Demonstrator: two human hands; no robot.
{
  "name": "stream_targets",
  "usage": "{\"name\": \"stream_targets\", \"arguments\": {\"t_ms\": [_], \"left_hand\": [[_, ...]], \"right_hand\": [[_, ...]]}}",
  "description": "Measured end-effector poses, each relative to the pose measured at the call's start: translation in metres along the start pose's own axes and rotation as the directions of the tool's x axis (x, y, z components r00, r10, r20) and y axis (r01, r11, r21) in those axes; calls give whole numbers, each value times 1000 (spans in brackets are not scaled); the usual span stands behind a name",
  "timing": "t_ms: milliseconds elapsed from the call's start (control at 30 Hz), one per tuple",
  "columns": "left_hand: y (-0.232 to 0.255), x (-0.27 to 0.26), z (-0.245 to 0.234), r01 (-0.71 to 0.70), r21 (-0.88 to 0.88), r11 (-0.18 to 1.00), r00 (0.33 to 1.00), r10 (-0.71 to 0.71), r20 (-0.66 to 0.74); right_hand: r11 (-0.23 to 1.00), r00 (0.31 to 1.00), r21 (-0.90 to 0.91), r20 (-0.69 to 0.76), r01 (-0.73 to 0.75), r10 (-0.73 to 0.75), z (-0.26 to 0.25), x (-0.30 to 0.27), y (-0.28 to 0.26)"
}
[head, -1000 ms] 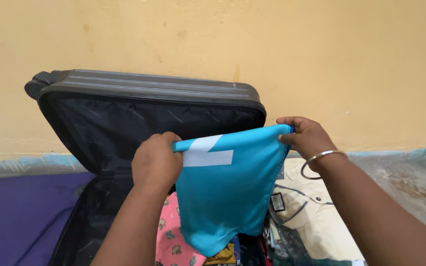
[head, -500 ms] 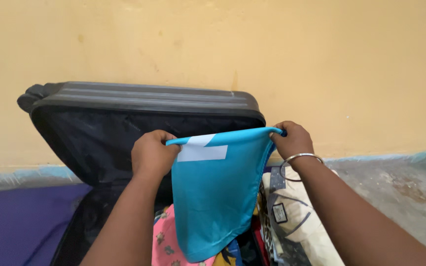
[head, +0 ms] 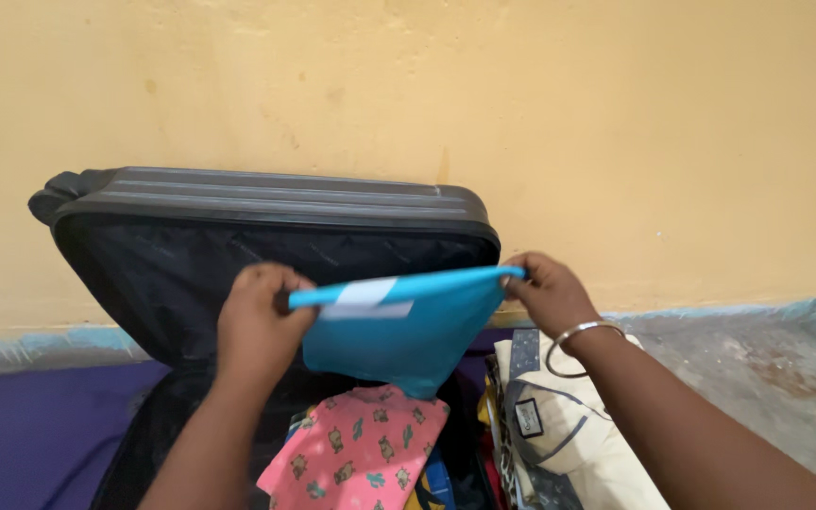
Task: The person folds several items of clothing, including a yellow t-shirt, pink patterned shorts, a blue shirt, and a green plaid shirt, and places them into an open suitcase.
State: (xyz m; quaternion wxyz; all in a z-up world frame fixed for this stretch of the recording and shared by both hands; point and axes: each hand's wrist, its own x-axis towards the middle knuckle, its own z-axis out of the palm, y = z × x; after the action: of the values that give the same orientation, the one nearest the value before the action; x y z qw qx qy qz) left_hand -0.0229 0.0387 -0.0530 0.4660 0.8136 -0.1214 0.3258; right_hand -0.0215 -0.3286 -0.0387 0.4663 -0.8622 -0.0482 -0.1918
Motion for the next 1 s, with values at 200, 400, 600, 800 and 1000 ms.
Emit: {"name": "stream_targets", "arguments": {"t_ms": [200, 400, 600, 800, 1000], "left_hand": [[-36, -26, -36, 403, -92, 911, 754, -273, 598], [-35, -38, -66, 527, 44, 849, 379, -281, 881], [-31, -46, -70, 515, 175, 839, 307, -371, 876], [-22, -47, -68, 482, 271, 833, 276, -438, 855], [-21, -50, -70, 479, 286, 830, 223, -430, 875]], "right_hand": [[960, 906, -244, 361, -138, 222, -11, -35, -12], [935, 651, -182, 677, -304, 343, -22, -64, -31], [905, 580, -314, 695, -288, 425, -20, -76, -44], [893, 624, -316, 638, -322, 451, -10, -77, -43], [894, 653, -362, 615, -264, 442, -4, -77, -40]]}}
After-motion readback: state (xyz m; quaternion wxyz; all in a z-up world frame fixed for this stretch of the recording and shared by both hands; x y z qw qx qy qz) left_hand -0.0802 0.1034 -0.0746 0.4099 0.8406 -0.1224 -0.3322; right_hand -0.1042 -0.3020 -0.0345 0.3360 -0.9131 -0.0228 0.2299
